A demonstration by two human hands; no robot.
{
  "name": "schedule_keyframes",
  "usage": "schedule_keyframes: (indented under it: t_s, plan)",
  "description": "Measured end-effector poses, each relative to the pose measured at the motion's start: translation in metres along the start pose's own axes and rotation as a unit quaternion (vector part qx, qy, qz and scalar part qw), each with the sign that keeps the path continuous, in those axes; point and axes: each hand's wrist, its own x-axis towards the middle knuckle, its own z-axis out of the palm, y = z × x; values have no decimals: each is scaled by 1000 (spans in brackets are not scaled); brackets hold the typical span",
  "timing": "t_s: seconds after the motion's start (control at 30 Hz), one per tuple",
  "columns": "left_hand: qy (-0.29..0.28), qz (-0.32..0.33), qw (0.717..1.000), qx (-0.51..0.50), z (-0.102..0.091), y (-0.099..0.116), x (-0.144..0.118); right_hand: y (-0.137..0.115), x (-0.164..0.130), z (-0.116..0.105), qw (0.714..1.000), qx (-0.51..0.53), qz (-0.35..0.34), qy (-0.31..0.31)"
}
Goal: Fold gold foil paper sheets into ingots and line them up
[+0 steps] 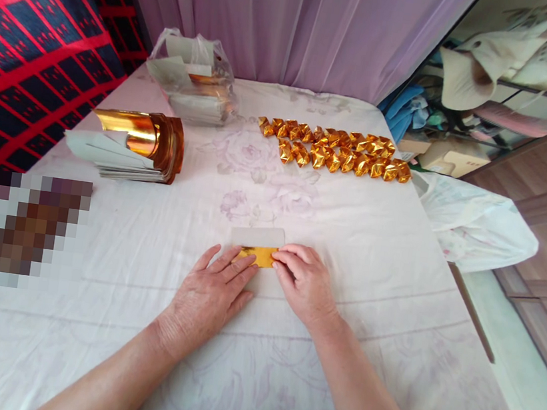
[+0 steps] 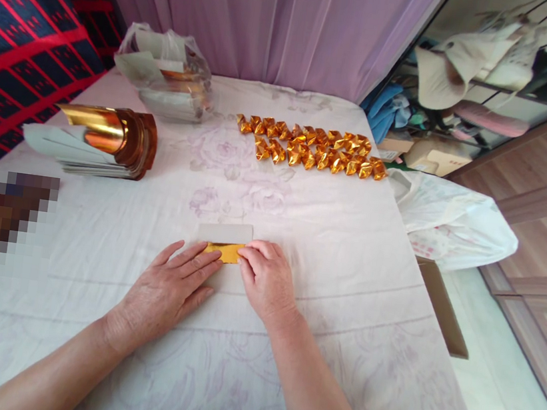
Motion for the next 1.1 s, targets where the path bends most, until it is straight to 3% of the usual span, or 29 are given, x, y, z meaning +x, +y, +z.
schedule_keyframes:
  t_s: [0.27,0.67,1.1]
  plan:
    - [39,0,999,-2,-3,-8,0,1,0,0,1000,2,4,-6]
    - [39,-12,999,-14,-2,-6,1,-4,-1,-2,999,-32,-10,-33]
    - [60,-12,998,-11,-8,-19,0,-2,-2,-1,999,-22,-12,-31]
